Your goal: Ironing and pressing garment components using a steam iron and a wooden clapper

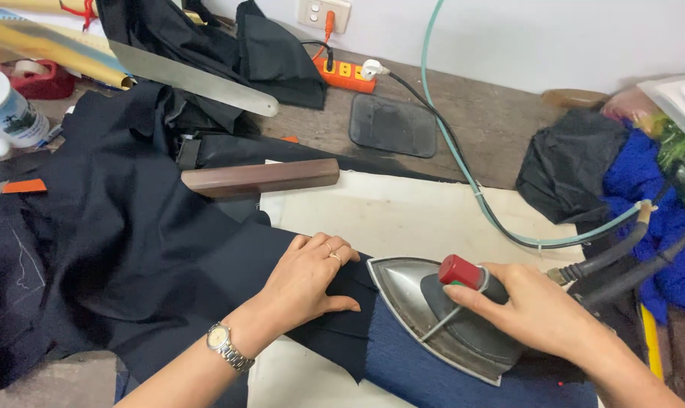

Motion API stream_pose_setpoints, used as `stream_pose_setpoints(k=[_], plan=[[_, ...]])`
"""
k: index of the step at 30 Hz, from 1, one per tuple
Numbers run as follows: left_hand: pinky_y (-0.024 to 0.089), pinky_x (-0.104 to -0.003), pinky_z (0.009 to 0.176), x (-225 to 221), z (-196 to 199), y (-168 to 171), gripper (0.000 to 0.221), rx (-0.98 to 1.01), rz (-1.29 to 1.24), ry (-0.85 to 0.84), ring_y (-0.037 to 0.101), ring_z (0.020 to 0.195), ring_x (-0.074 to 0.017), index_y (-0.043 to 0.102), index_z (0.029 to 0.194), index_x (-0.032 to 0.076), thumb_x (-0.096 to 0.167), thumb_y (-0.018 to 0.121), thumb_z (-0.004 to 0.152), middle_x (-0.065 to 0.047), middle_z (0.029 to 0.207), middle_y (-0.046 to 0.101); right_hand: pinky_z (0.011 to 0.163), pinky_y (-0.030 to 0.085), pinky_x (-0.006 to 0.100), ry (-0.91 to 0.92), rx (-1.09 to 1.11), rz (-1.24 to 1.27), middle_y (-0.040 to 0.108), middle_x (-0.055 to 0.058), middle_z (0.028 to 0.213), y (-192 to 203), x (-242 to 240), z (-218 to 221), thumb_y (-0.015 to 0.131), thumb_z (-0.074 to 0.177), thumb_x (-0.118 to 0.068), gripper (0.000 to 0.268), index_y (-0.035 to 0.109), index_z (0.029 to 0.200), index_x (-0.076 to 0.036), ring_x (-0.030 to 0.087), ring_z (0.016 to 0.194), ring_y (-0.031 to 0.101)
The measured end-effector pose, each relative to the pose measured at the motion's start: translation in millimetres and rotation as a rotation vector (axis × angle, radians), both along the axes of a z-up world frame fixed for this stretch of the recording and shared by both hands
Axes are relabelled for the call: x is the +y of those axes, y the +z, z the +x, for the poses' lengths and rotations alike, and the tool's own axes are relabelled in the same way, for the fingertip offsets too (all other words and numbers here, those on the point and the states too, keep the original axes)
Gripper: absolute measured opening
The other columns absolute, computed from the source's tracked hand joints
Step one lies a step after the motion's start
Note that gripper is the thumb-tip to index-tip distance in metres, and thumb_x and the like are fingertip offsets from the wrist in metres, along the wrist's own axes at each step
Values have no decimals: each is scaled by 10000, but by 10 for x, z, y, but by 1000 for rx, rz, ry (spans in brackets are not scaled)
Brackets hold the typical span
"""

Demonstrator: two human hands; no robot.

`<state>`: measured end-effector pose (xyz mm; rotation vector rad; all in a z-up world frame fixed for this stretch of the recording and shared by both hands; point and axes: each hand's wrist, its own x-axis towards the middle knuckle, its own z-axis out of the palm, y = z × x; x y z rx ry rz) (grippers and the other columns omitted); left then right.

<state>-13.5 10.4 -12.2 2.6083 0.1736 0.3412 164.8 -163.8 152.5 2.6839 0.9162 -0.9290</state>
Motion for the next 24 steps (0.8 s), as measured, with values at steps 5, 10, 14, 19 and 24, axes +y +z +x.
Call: stream_pose_setpoints(k=[5, 10, 14, 19, 24], plan=[[387, -368, 800, 143, -73, 18, 563, -26, -1, -92, 546, 995, -240, 575, 1058, 172, 520, 805, 680, -20, 1054, 608, 836, 492, 292, 23, -50, -1, 792, -35, 977, -14, -34, -220, 572, 761, -635, 422, 752, 1015, -349, 192, 1018, 703], [391, -378, 823, 330, -179, -7, 652, 23, 24, -61, 530, 1050, -226, 618, 1136, 187, 585, 798, 652, 20, 1160, 587, 885, 485, 347, 9, -122, -73, 761, -8, 995, 15, 31, -389, 540, 756, -689, 457, 724, 1046, -387, 270, 1072, 634], [372, -376, 880, 433, -238, -29, 730, 35, -43, -52, 504, 1134, -218, 600, 1177, 197, 632, 785, 620, 25, 1174, 595, 842, 494, 372, 13, -171, -88, 744, 28, 978, -12, 99, -477, 533, 757, -714, 486, 711, 1023, -348, 310, 1054, 623], [337, -442, 933, 526, -394, -28, 792, -3, -10, -8, 485, 1199, -271, 569, 1264, 159, 626, 769, 656, -69, 1314, 534, 825, 492, 400, 25, -208, -81, 734, 64, 938, -27, 165, -536, 526, 751, -742, 508, 704, 973, -321, 343, 1021, 624], [383, -402, 805, 330, -479, -10, 429, -159, 40, 75, 515, 1000, -249, 622, 1095, 124, 425, 720, 805, -55, 1114, 571, 811, 485, 409, 34, -213, -51, 735, 65, 925, -40, 231, -551, 528, 766, -719, 480, 705, 938, -307, 354, 1014, 618]])
